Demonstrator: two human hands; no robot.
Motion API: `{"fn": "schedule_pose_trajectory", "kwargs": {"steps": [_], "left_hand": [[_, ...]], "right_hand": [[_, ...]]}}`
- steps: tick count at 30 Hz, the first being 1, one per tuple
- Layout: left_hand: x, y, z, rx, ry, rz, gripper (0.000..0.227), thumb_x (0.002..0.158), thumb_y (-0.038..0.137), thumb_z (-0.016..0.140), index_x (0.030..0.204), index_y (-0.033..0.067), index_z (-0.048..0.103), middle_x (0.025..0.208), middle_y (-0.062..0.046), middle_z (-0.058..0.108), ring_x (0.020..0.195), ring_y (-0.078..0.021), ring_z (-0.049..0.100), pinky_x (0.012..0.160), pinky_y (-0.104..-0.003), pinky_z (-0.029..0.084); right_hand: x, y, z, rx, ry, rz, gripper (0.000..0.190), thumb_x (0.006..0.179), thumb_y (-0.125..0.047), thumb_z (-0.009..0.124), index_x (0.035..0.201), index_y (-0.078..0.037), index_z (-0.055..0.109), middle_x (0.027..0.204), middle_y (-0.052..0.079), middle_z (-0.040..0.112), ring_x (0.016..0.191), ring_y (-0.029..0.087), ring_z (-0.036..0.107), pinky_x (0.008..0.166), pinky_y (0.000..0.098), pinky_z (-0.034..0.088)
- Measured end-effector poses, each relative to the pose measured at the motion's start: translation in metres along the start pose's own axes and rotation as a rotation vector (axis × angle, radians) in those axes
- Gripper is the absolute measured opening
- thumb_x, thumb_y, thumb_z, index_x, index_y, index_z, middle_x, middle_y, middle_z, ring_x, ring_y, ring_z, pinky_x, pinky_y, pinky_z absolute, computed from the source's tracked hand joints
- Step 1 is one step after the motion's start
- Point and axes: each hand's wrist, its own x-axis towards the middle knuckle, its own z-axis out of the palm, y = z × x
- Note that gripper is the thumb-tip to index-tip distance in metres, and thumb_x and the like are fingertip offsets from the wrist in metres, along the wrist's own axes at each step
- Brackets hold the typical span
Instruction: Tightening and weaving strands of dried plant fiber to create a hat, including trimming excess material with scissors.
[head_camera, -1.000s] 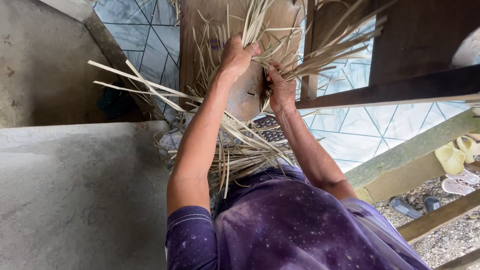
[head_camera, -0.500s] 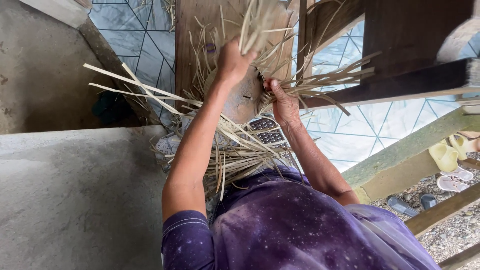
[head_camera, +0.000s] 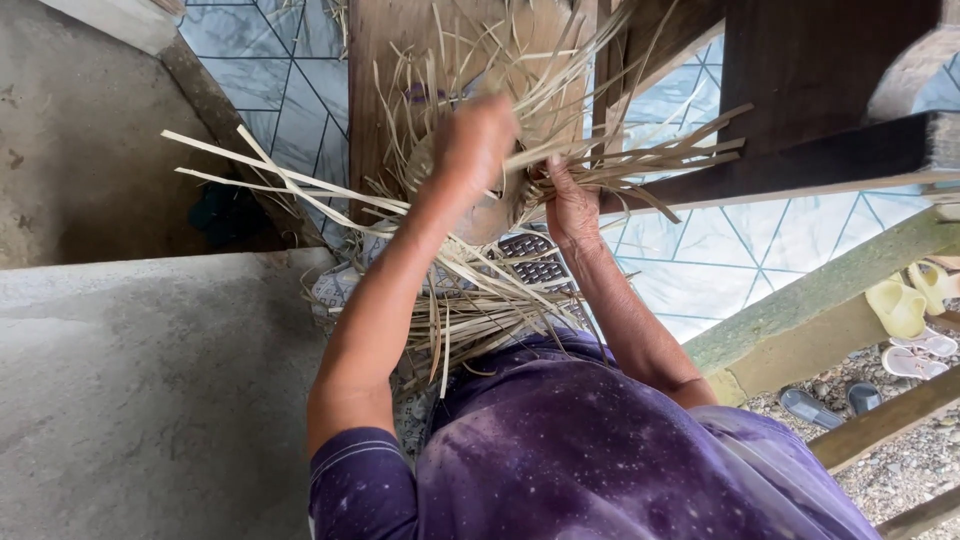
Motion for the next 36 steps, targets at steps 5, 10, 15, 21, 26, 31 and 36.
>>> {"fn": "schedule_pose_trajectory", "kwargs": {"steps": [5,10,15,21,26,31,36], "left_hand": [[-0.048,0.033,-0.109,-0.096,0.506,0.078,0.051,0.082,0.019,0.091,0.109,0.0015,0.053,0.107,-0.015,0.053,0.084,-0.0268,0.063,0.073,-0.042,0.060],[-0.087,-0.001,-0.087,0.135,0.091,-0.040,0.092,0.070,-0.015,0.061,0.153,-0.0018,0.025,0.158,-0.029,0.027,0.146,-0.0428,0.028,0.121,-0.054,0.024],[-0.060,-0.033,-0.018,0.161,-0.154,-0.197,0.119,0.076,-0.010,0.064,0.164,0.0160,-0.012,0.169,-0.018,-0.018,0.160,-0.0287,-0.009,0.126,-0.049,-0.009],[0.003,-0.026,0.044,0.187,0.178,-0.001,0.072,0.075,0.003,0.073,0.144,0.0036,0.052,0.164,-0.026,0.019,0.152,-0.0433,0.019,0.118,-0.073,0.000],[0.027,-0.007,-0.008,-0.483,0.231,-0.436,0.004,0.096,0.010,0.067,0.096,0.0066,0.066,0.079,-0.004,0.067,0.047,-0.0107,0.057,0.033,-0.023,0.047],[0.068,-0.050,0.026,0.226,0.503,-0.301,0.098,0.087,0.026,0.089,0.157,0.0117,0.021,0.152,-0.021,0.044,0.126,-0.0299,0.060,0.098,-0.048,0.055],[0.030,-0.015,0.009,0.690,0.727,0.141,0.103,0.098,0.021,0.106,0.160,0.0293,0.024,0.159,-0.010,0.037,0.126,-0.0181,0.062,0.106,-0.052,0.032]], "right_hand": [[-0.023,-0.043,0.036,-0.030,-0.218,0.128,0.023,0.090,-0.014,0.080,0.109,-0.004,0.072,0.095,0.005,0.075,0.085,0.017,0.068,0.085,0.0308,0.055],[-0.022,-0.042,0.036,-0.064,-0.225,0.177,0.022,0.088,-0.022,0.082,0.103,-0.006,0.076,0.096,0.004,0.077,0.093,0.016,0.068,0.096,0.0343,0.050],[-0.023,-0.040,0.039,-0.006,-0.214,0.098,0.026,0.089,-0.010,0.081,0.112,-0.005,0.070,0.092,0.007,0.077,0.089,0.017,0.073,0.088,0.0321,0.058],[-0.022,-0.040,0.039,-0.052,-0.134,0.156,0.024,0.084,-0.019,0.085,0.100,-0.005,0.074,0.093,0.005,0.075,0.087,0.017,0.068,0.095,0.0326,0.051],[-0.025,-0.044,0.040,-0.074,-0.123,0.225,0.024,0.085,-0.021,0.084,0.098,-0.003,0.077,0.094,0.006,0.077,0.091,0.017,0.069,0.098,0.0336,0.052],[-0.028,-0.049,0.047,-0.074,-0.194,0.165,0.019,0.088,-0.019,0.082,0.097,-0.003,0.077,0.090,0.005,0.076,0.085,0.016,0.067,0.091,0.0324,0.052],[-0.025,-0.045,0.042,-0.014,-0.125,0.232,0.021,0.090,-0.015,0.079,0.102,0.001,0.074,0.094,0.008,0.075,0.086,0.019,0.068,0.089,0.0323,0.055]]}}
